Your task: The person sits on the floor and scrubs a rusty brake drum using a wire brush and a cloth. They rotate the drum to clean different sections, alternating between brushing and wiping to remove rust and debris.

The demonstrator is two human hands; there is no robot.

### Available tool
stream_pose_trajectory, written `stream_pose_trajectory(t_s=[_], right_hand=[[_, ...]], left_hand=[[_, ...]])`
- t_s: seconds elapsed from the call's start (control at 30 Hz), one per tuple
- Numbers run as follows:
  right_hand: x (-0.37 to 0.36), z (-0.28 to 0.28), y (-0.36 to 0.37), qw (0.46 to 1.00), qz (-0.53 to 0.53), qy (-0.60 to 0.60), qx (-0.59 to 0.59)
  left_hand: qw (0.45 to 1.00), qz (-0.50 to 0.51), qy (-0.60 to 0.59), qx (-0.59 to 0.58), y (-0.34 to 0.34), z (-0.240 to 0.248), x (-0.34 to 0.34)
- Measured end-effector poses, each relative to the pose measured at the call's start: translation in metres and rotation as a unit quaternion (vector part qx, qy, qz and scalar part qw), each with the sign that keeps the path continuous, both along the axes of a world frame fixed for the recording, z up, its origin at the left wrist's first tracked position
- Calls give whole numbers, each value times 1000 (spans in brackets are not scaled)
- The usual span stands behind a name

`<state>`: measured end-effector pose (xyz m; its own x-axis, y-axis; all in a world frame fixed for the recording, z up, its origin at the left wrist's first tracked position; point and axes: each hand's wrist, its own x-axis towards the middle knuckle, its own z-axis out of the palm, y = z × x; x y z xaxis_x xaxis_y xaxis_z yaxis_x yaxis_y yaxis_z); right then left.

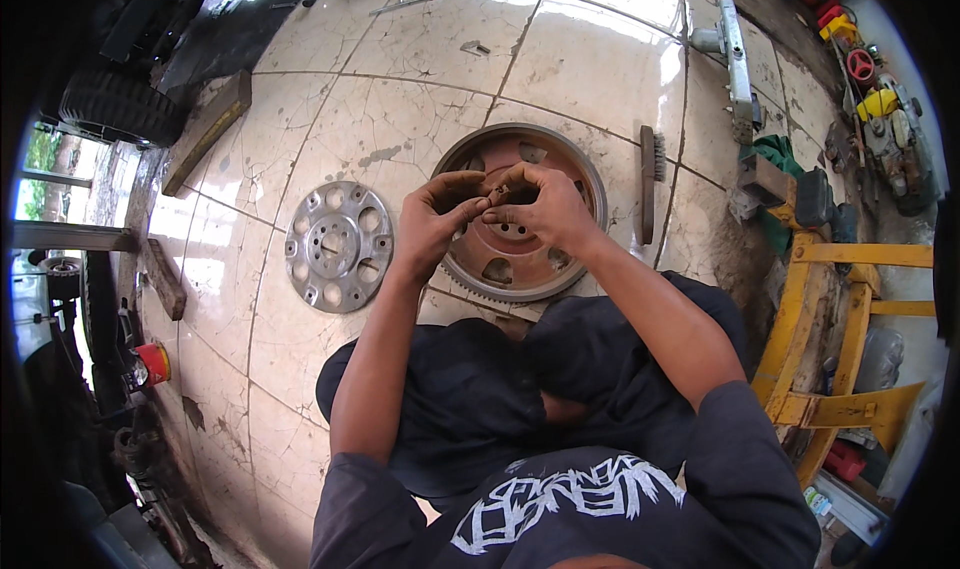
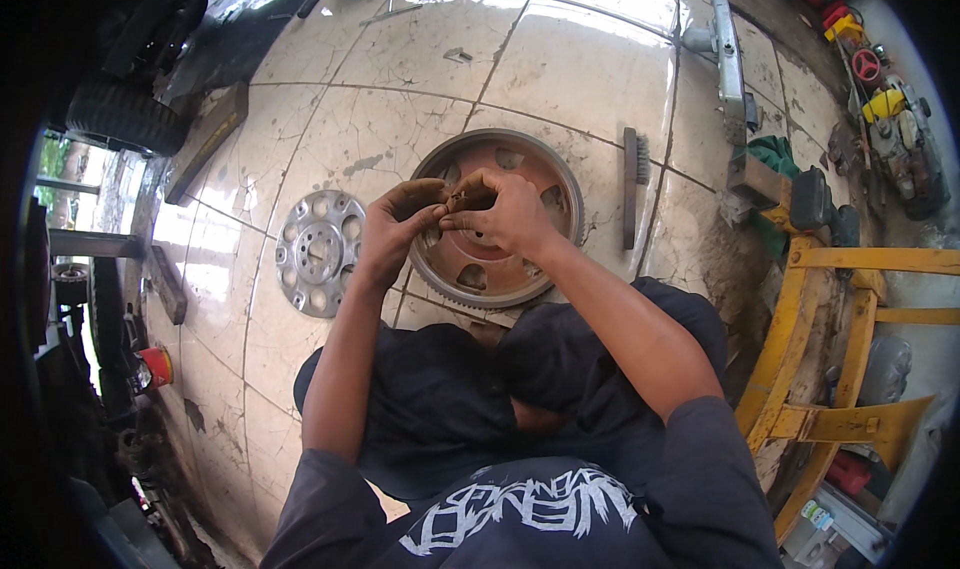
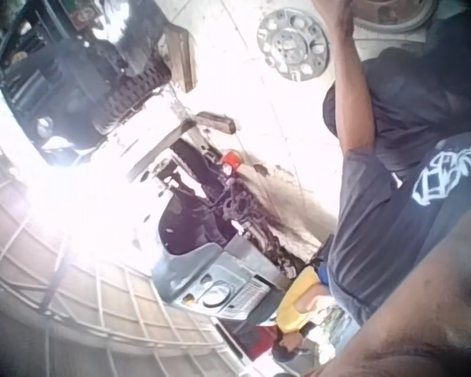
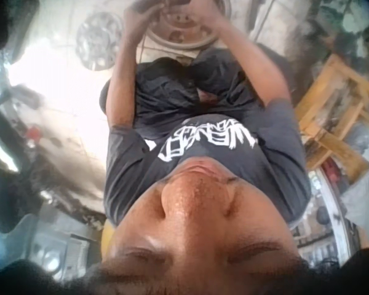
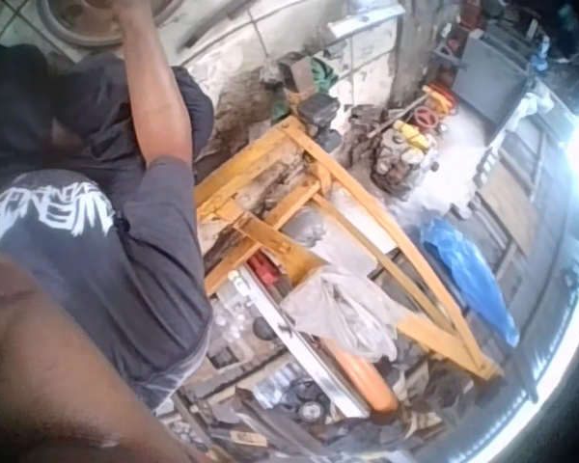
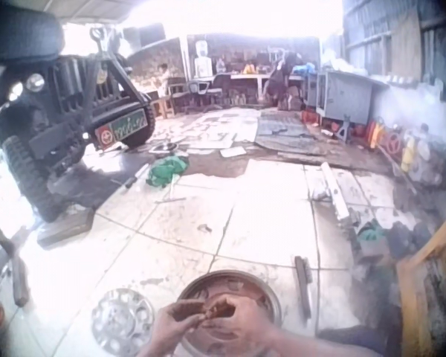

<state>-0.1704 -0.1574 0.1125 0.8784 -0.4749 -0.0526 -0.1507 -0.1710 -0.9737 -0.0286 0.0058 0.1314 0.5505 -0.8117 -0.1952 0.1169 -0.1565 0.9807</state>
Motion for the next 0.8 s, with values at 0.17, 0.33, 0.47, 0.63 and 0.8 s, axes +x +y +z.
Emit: stream_pose_trajectory(t_s=[0.17, 0.33, 0.47, 0.63, 0.8], right_hand=[[0, 4, 1, 1000, 11, 27, -7], [-2, 7, 1, 987, 28, -4, 159], [0, 9, 5, 990, 7, 0, 141], [-3, 11, 8, 997, 10, 26, 77], [-3, 28, 11, 996, -11, 13, 88]], left_hand=[[998, 9, 61, -19, 3, 1, 5], [994, 41, 89, -42, 3, -7, 6], [998, 47, 40, -23, 2, -4, 6], [998, 40, 42, 9, 4, -5, 4], [985, 52, 157, -52, 7, -7, 5]])
